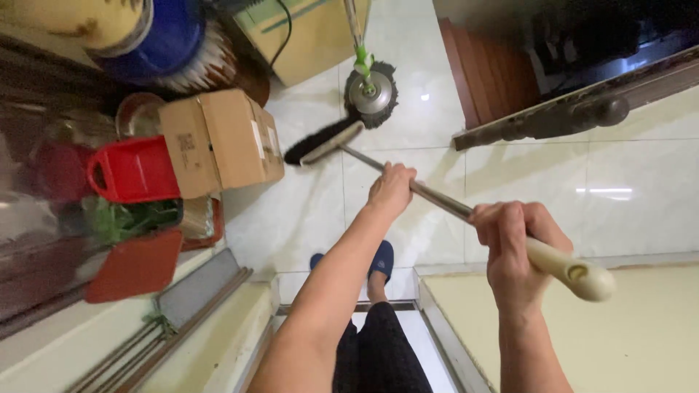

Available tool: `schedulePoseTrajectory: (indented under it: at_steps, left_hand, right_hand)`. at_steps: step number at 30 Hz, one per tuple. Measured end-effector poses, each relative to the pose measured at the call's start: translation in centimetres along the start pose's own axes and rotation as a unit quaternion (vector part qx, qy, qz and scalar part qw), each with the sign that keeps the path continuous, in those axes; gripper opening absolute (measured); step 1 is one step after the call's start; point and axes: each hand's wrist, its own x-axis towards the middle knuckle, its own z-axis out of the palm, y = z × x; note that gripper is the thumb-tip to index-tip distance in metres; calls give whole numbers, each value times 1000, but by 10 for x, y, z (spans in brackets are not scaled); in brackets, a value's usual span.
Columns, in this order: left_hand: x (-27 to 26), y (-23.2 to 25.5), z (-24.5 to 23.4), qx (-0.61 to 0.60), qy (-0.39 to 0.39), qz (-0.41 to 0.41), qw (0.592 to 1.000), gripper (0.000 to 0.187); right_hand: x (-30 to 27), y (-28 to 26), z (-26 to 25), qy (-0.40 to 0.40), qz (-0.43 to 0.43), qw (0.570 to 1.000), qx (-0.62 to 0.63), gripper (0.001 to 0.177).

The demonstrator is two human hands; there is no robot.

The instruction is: The person is sweeping a tiled floor in a hallway area using a broom and dustpan.

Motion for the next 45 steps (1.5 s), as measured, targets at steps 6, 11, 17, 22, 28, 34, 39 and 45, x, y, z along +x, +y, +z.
schedulePoseTrajectory:
  at_steps: [6,11,17,22,28,34,39,45]
  left_hand:
    - [16,-3,-33,69,-30,81,994,8]
    - [39,-82,-18,43,92,148,984,10]
    - [-10,-99,26,-30,71,86,993,28]
    - [-49,-64,49,-63,148,134,978,23]
    - [-79,-12,37,-85,-6,34,996,29]
    - [-91,44,-24,-44,-20,96,994,4]
    - [-78,17,-14,-32,23,94,995,18]
    - [-76,-42,51,27,-93,60,994,15]
  right_hand:
    - [5,-33,19,0,-73,994,79,17]
    - [-12,38,43,-52,-56,991,-111,22]
    - [-10,4,46,-129,22,969,-212,13]
    - [-11,-26,31,-139,60,947,-284,13]
    - [-21,-51,5,-113,156,929,-315,21]
    - [1,-131,-23,-238,44,917,-317,24]
    - [-6,-131,-19,-321,8,895,-309,7]
    - [-36,-89,8,-283,104,886,-353,14]
